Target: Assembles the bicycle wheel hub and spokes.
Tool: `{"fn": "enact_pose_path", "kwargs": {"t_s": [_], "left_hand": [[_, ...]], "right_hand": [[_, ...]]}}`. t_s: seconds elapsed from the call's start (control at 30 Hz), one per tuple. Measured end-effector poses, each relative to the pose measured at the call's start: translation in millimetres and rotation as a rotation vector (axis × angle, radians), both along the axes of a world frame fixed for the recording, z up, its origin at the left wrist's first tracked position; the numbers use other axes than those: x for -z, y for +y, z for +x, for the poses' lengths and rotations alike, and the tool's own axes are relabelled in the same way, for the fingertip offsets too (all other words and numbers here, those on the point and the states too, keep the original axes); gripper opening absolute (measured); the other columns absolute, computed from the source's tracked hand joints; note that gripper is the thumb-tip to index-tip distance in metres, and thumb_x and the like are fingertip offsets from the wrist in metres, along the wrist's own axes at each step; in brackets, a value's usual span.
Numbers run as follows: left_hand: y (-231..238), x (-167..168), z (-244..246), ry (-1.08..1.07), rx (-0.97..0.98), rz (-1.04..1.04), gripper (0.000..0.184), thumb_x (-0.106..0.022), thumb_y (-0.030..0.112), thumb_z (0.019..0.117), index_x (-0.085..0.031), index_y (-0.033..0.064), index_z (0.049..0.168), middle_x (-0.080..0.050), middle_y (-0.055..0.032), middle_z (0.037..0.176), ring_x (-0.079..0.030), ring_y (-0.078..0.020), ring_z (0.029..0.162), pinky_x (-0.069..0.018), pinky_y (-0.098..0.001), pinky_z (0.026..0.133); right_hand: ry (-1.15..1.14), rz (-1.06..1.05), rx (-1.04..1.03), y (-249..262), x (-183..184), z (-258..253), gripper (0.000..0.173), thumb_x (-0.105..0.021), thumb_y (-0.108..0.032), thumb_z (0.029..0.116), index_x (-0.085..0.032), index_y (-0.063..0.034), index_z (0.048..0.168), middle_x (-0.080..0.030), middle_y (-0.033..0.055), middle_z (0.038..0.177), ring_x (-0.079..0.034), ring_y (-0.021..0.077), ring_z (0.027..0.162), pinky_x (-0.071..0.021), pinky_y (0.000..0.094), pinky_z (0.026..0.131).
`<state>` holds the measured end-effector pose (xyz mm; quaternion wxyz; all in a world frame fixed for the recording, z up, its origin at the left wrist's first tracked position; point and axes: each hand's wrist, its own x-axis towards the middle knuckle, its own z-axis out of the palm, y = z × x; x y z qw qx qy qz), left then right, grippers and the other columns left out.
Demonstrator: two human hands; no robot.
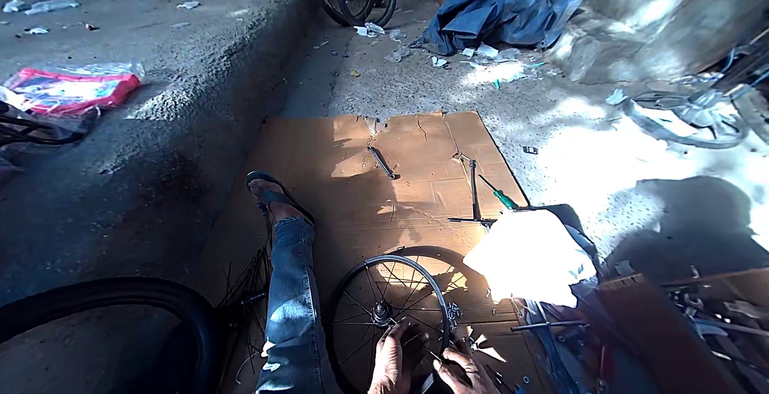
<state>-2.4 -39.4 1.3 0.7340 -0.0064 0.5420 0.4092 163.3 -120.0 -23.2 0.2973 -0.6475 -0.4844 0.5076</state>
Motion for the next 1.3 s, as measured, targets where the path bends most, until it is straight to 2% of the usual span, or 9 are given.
{"fn": "enact_pose_path", "kwargs": {"t_s": [0.13, 0.23, 0.3, 0.4, 0.5, 0.6, 0.7, 0.9, 1.3], "left_hand": [[-3.6, -1.3, -17.3, 0.12, 0.116, 0.016, 0.017, -0.053, 0.008, 0.1049, -0.058, -0.0033, 0.117, -0.071, -0.0163, 0.087, -0.069, -0.023, 0.069, -0.0601, -0.0365, 0.063], [-10.3, 4.3, -39.4, 0.184, 0.284, 0.114, 0.018, -0.053, 0.003, 0.1041, -0.06, -0.0053, 0.119, -0.073, -0.0181, 0.09, -0.07, -0.0238, 0.07, -0.0608, -0.0367, 0.064], [-12.4, 10.9, -48.1, 0.188, 0.407, 0.184, 0.019, -0.055, 0.003, 0.1041, -0.061, -0.0065, 0.119, -0.073, -0.0201, 0.097, -0.074, -0.0281, 0.078, -0.0637, -0.042, 0.073], [-15.6, 18.5, -49.2, 0.232, 0.528, 0.233, 0.018, -0.06, 0.006, 0.1025, -0.064, -0.0065, 0.115, -0.073, -0.0189, 0.091, -0.074, -0.0284, 0.076, -0.0648, -0.0442, 0.074], [-18.9, 32.7, -48.5, 0.443, 0.701, 0.32, 0.025, -0.064, 0.024, 0.1025, -0.071, 0.0031, 0.114, -0.071, -0.0075, 0.091, -0.066, -0.015, 0.072, -0.0587, -0.0337, 0.07], [-27.4, 45.8, -36.6, 0.484, 0.677, 0.3, 0.033, -0.066, 0.032, 0.1014, -0.072, 0.0032, 0.116, -0.074, -0.0102, 0.1, -0.07, -0.0185, 0.091, -0.0578, -0.0401, 0.087], [-35.8, 48.2, -16.4, 0.325, 0.46, 0.245, 0.032, -0.059, 0.023, 0.1058, -0.067, -0.0049, 0.119, -0.076, -0.0188, 0.105, -0.076, -0.0294, 0.093, -0.0637, -0.0454, 0.087], [-35.4, 52.0, -8.4, 0.243, 0.363, 0.303, 0.03, -0.055, 0.02, 0.1075, -0.069, -0.0047, 0.118, -0.075, -0.0189, 0.099, -0.076, -0.0291, 0.085, -0.0651, -0.0438, 0.079], [-32.1, 64.7, -4.3, 0.323, 0.336, 0.385, 0.026, -0.063, 0.02, 0.1031, -0.074, -0.0041, 0.103, -0.077, -0.0165, 0.092, -0.076, -0.0262, 0.081, -0.0654, -0.0408, 0.076]], "right_hand": [[0.19, -0.028, 0.222, -1.7, -3.7, 2.8, 0.044, -0.071, -0.039, 0.093, -0.061, -0.0045, 0.118, -0.066, 0.0108, 0.113, -0.066, 0.0199, 0.104, -0.0567, 0.042, 0.091], [0.324, -0.151, 0.398, -2.1, 4.9, 3.0, 0.069, -0.075, -0.028, 0.0922, -0.04, -0.0039, 0.147, -0.065, 0.0147, 0.13, -0.066, 0.0224, 0.116, -0.0573, 0.0419, 0.098], [0.379, -0.249, 0.401, 1.1, 10.1, 0.2, 0.064, -0.072, -0.023, 0.096, -0.042, -0.0041, 0.149, -0.065, 0.0172, 0.127, -0.07, 0.0259, 0.108, -0.0613, 0.0435, 0.09], [0.285, -0.207, 0.319, 8.5, 17.5, 2.2, 0.049, -0.066, -0.027, 0.0981, -0.057, -0.0046, 0.14, -0.067, 0.013, 0.127, -0.065, 0.0183, 0.115, -0.0541, 0.0386, 0.101], [0.229, -0.135, 0.303, 19.5, 20.4, 3.7, 0.052, -0.06, -0.027, 0.1009, -0.051, -0.0038, 0.147, -0.063, 0.0145, 0.134, -0.062, 0.0175, 0.121, -0.0505, 0.036, 0.105], [0.213, -0.106, 0.283, 30.4, 22.0, 8.2, 0.056, -0.055, -0.031, 0.1038, -0.046, -0.0049, 0.153, -0.057, 0.0146, 0.146, -0.058, 0.0182, 0.13, -0.0477, 0.0363, 0.11], [0.067, -0.002, 0.277, 42.5, 27.9, 19.1, 0.042, -0.046, -0.039, 0.1076, -0.069, -0.0098, 0.126, -0.073, 0.0061, 0.113, -0.069, 0.0134, 0.103, -0.0574, 0.0353, 0.092], [-0.803, -0.201, -0.159, 49.7, 45.7, 59.2, 0.034, -0.055, -0.015, 0.0978, -0.067, -0.0061, 0.128, -0.062, 0.017, 0.135, -0.062, 0.0323, 0.123, -0.0503, 0.0482, 0.104], [-0.963, -0.03, -0.256, 30.6, 64.8, 49.2, 0.026, -0.054, -0.008, 0.0976, -0.073, -0.0069, 0.115, -0.069, 0.016, 0.122, -0.067, 0.0325, 0.115, -0.0571, 0.0463, 0.092]]}}
